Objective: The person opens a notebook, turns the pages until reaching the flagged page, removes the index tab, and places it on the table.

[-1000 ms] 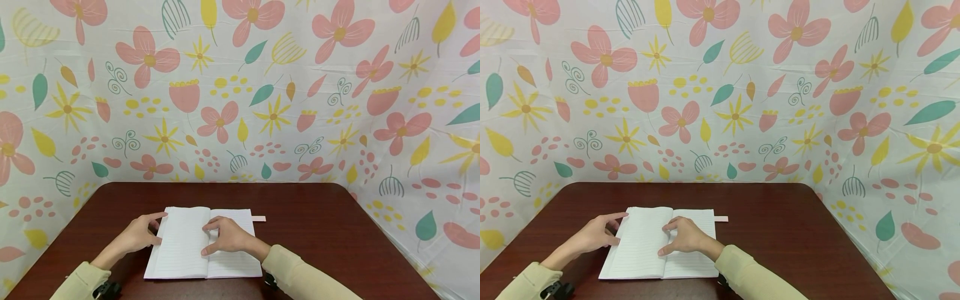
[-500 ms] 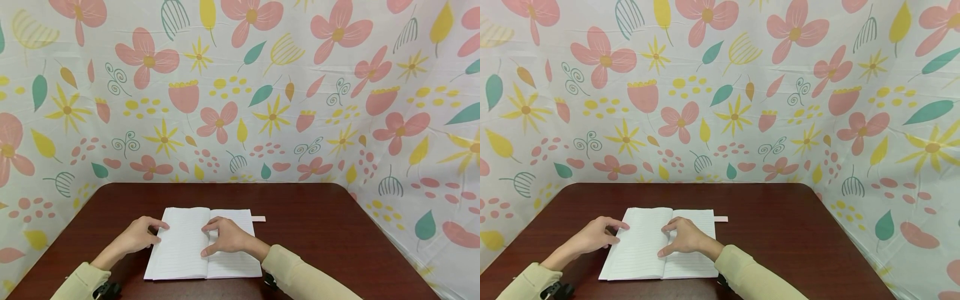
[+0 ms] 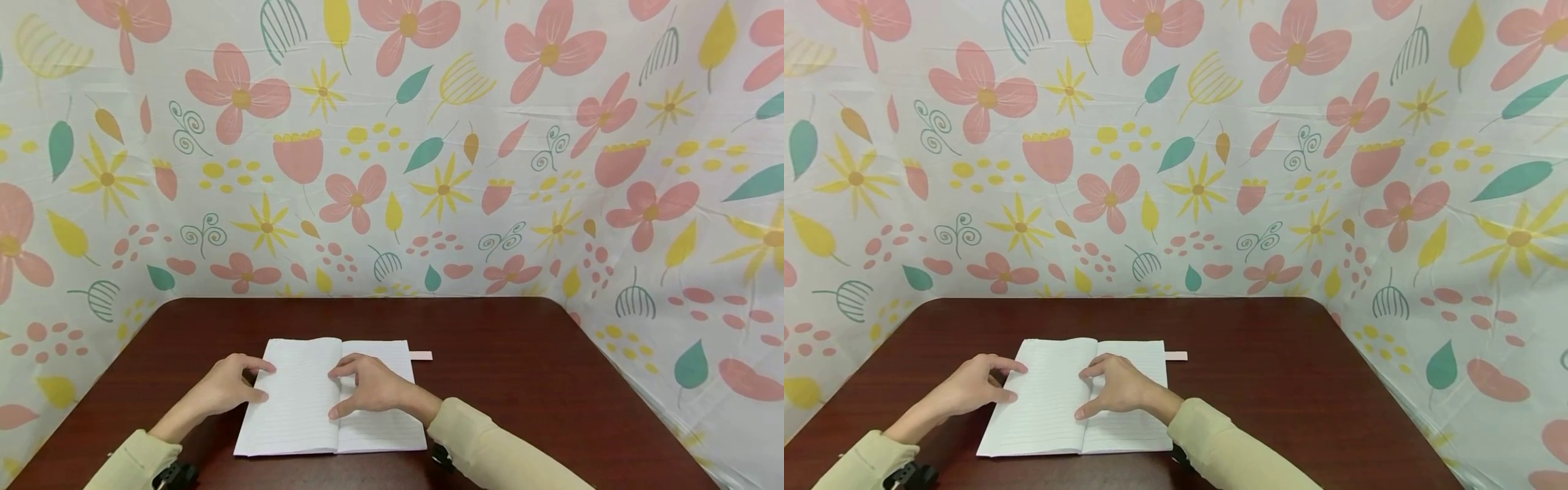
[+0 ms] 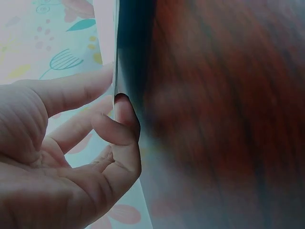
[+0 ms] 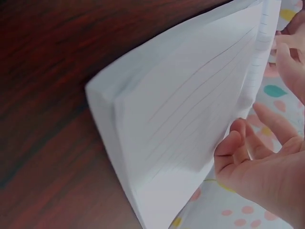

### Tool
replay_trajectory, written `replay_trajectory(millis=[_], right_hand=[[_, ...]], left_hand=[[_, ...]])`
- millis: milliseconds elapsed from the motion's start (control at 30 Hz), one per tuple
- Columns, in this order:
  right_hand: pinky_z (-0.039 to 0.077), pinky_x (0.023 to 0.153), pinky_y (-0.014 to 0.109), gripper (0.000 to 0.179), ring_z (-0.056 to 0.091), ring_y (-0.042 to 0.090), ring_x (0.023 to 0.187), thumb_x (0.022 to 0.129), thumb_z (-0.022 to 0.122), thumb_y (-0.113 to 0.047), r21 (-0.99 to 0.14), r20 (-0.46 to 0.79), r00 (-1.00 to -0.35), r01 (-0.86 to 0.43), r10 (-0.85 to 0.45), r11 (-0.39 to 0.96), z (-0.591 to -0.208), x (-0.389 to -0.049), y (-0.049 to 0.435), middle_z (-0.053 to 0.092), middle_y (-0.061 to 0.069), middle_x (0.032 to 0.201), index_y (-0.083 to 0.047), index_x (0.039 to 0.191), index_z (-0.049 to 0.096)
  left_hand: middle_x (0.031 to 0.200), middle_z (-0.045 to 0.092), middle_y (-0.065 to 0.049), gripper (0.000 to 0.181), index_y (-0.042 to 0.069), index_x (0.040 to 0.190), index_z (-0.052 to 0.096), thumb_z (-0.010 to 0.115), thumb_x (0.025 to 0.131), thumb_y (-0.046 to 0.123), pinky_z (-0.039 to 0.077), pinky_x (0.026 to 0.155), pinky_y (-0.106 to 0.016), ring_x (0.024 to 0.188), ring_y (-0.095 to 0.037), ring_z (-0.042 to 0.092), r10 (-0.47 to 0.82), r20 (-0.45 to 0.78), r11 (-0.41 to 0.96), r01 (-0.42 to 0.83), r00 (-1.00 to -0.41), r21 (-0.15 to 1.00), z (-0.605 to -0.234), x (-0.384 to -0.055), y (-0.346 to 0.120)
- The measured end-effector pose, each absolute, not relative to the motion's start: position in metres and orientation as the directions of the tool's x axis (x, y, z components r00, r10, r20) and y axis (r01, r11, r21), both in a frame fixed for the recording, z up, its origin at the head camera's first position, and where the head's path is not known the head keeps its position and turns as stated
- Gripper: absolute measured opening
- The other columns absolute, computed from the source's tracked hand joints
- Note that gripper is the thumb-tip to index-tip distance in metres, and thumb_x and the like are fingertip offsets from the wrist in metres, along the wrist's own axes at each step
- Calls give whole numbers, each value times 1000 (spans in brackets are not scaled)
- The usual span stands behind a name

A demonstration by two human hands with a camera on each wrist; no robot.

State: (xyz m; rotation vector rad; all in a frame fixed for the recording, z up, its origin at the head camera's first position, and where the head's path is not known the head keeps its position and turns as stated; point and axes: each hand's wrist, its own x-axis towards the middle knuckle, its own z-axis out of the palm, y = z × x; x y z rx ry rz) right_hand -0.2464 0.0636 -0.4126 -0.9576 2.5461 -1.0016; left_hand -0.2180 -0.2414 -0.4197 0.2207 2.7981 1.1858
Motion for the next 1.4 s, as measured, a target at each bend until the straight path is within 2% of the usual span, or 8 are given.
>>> replay_trajectory(millis=[133,267,367,433,533,833,1167,1400], right_hand=[[46,76,26,61,54,13,85,78,97,-26,-680,16,-755,-488,-655,546,-409,-249,72,63,6,139,-8,131,75],[47,76,29,62,57,20,88,78,96,-26,-649,42,-762,-513,-647,562,-405,-254,92,64,10,136,-5,132,74],[51,88,37,64,62,27,105,79,96,-27,-601,43,-767,-531,-640,597,-404,-258,112,65,12,134,-3,133,73],[51,94,44,65,60,30,114,79,95,-28,-576,33,-775,-531,-631,621,-404,-259,126,63,13,131,-3,134,72],[49,93,49,69,58,32,113,79,96,-28,-553,14,-786,-521,-618,650,-404,-258,145,61,14,126,-1,137,69],[47,91,48,78,50,30,111,77,97,-30,-556,-42,-805,-473,-592,683,-407,-252,178,53,13,119,0,142,65],[47,87,48,80,48,32,112,76,97,-32,-531,-69,-812,-462,-580,710,-411,-248,183,52,13,120,-5,143,65],[47,85,47,79,48,29,110,75,98,-32,-523,-76,-821,-451,-567,723,-413,-248,185,52,10,118,-6,143,66]], left_hand=[[110,60,-15,41,4,118,78,89,78,-1,51,66,-37,66,-22,55,156,-41,688,79,-987,722,-421,-217,-241],[109,60,-16,43,4,119,78,89,78,-2,51,67,-38,66,-22,56,157,-36,683,82,-987,725,-419,-217,-241],[109,60,-16,44,3,120,77,89,78,-2,51,66,-38,67,-22,56,155,-32,683,84,-987,725,-419,-217,-241],[109,60,-16,45,3,121,77,89,78,-2,51,66,-38,67,-22,55,153,-27,685,87,-988,723,-419,-218,-241],[108,60,-15,45,2,121,76,89,78,-3,50,66,-37,69,-22,55,152,-18,688,93,-988,720,-420,-218,-242],[105,60,-14,45,1,121,76,89,78,-3,51,65,-36,70,-22,55,139,-21,694,82,-990,716,-420,-219,-242],[105,61,-14,46,0,121,75,89,78,-3,52,65,-37,72,-22,55,139,-22,686,80,-990,723,-420,-219,-241],[107,61,-14,46,2,121,76,89,77,-3,52,67,-37,78,-24,55,131,-34,685,66,-991,726,-421,-218,-239]])
